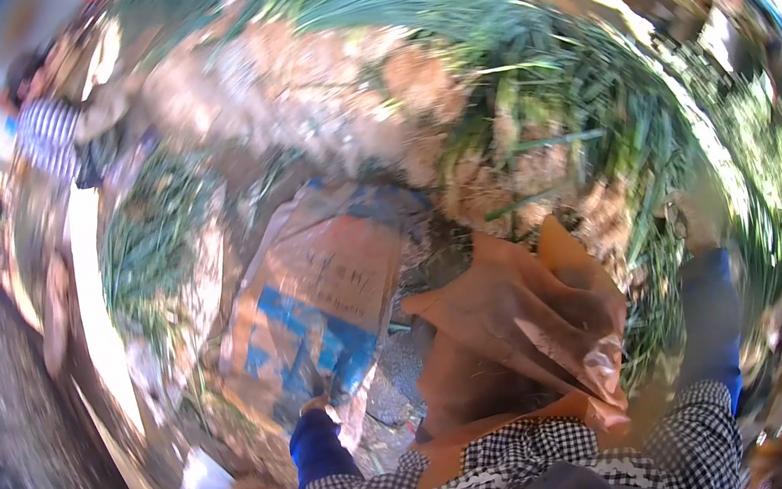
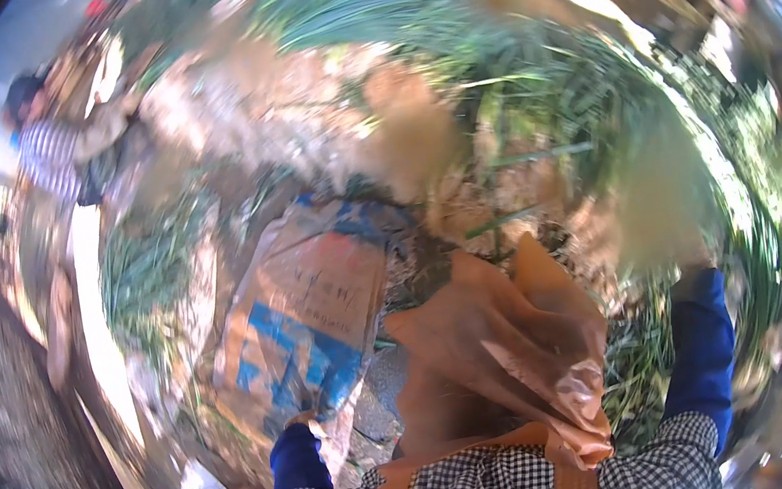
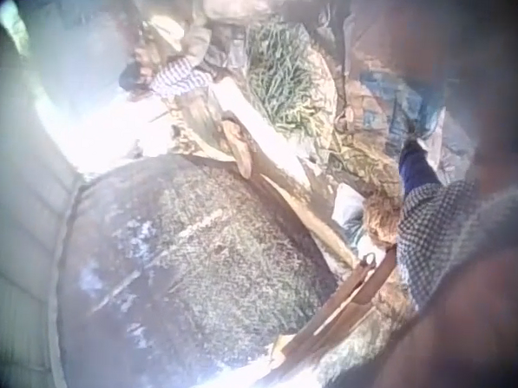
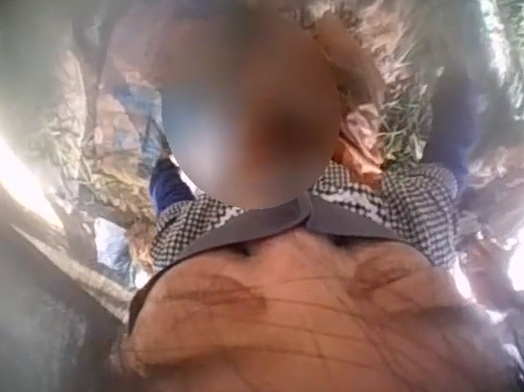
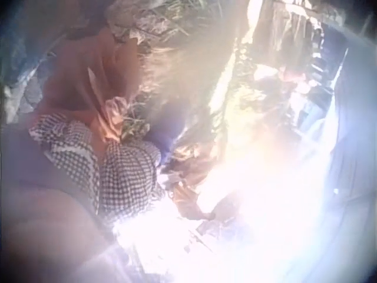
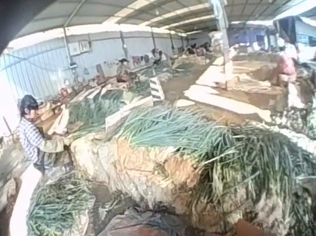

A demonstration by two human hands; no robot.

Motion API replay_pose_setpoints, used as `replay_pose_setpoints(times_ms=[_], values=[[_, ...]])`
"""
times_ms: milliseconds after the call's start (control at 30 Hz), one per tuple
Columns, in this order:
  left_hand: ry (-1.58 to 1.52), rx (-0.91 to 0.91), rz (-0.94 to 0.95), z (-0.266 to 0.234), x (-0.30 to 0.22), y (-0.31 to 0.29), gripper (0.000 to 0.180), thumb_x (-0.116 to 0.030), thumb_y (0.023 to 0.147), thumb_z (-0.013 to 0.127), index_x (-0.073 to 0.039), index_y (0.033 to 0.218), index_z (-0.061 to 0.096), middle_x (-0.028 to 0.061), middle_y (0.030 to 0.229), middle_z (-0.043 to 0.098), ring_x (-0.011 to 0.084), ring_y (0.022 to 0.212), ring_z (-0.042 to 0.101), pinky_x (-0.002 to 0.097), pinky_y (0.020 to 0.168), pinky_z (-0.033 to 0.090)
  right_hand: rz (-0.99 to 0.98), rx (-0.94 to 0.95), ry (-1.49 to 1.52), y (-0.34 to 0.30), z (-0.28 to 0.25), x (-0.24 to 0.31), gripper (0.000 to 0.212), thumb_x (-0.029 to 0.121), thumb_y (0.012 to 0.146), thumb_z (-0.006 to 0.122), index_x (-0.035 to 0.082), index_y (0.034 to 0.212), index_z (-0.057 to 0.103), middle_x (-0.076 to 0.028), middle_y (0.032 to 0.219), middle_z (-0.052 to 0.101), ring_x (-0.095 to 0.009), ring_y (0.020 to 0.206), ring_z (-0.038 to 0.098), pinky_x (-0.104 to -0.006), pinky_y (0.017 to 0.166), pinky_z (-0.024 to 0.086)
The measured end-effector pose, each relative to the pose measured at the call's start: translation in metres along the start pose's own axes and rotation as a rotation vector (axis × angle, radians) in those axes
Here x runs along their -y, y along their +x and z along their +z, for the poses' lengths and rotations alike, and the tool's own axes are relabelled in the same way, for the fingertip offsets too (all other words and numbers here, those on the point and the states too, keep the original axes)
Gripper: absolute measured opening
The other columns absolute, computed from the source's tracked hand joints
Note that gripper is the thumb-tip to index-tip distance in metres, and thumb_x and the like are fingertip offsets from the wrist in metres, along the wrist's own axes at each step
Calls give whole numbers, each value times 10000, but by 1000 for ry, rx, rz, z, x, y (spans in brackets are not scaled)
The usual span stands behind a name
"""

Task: The person pulls green stalks from sacks, removes outer layers by hand, and piles the cleaned stalks together.

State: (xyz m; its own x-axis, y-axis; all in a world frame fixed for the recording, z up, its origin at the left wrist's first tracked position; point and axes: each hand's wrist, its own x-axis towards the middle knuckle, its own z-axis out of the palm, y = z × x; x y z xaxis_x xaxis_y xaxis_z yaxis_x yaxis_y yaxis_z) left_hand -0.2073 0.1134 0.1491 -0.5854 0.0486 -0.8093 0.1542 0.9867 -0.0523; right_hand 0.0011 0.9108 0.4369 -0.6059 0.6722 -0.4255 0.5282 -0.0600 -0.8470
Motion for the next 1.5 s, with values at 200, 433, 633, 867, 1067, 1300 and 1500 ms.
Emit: replay_pose_setpoints(times_ms=[200, 433, 633, 867, 1067, 1300, 1500], values=[[75, -480, 355, -93, -76, 48, 608, -357, 688, 674, -149, 1223, 474, 116, 1143, 550, 289, 1048, 519, 383, 877, 421, -206, -493, -1050, -51, 3, -148, 179, 216, 795, 505, 66, 839, 591, -119, 876, 595, -305, 810, 564, -400, 712, 454], [36, -638, 1008, -210, -332, 26, 444, -281, 744, 614, -116, 1148, 533, 144, 1063, 573, 301, 978, 544, 371, 828, 440, -38, -528, 19, -8, 47, -274, 464, 376, 811, 580, -14, 1060, 552, -170, 1117, 552, -281, 1029, 527, -338, 891, 400], [115, -659, 1338, -263, -478, -82, 449, -200, 749, 608, -88, 1172, 504, 128, 1149, 528, 294, 1027, 518, 362, 884, 410, 175, -431, 676, 62, 81, -210, 661, 319, 763, 668, -30, 1244, 379, -150, 1182, 502, -212, 1072, 479, -362, 910, 370], [1045, -443, 1913, -209, -634, -147, 570, -465, 779, 523, -199, 1271, 416, 77, 1359, 336, 258, 1268, 277, 474, 1054, 181, -153, -157, -75, 122, 103, -78, 537, 484, 775, 566, 2, 1012, 582, -190, 856, 625, -300, 776, 608, -403, 762, 459], [1470, -657, 1520, -173, -705, -95, 566, -508, 818, 415, -230, 1308, 365, 59, 1423, 229, 284, 1308, 170, 556, 1043, 17, -191, -583, -590, 150, -23, -135, 249, 263, 752, 553, 119, 939, 633, -147, 939, 620, -254, 880, 590, -422, 722, 457], [1017, -343, 1494, -162, -699, -52, 555, -305, 706, 625, -142, 1219, 492, 105, 1411, 232, 328, 1297, 184, 433, 1045, 232, 27, -618, -1082, 177, -68, -192, 318, 200, 751, 510, 146, 1056, 579, -63, 1032, 527, -243, 973, 492, -413, 847, 380], [890, -260, 1516, -157, -715, -77, 518, -265, 709, 613, -189, 1209, 502, 19, 1425, 220, 254, 1320, 158, 321, 1035, 292, -254, -675, -364, 156, -106, -219, 207, 154, 775, 465, 74, 763, 655, -139, 638, 600, -271, 612, 588, -353, 546, 462]])
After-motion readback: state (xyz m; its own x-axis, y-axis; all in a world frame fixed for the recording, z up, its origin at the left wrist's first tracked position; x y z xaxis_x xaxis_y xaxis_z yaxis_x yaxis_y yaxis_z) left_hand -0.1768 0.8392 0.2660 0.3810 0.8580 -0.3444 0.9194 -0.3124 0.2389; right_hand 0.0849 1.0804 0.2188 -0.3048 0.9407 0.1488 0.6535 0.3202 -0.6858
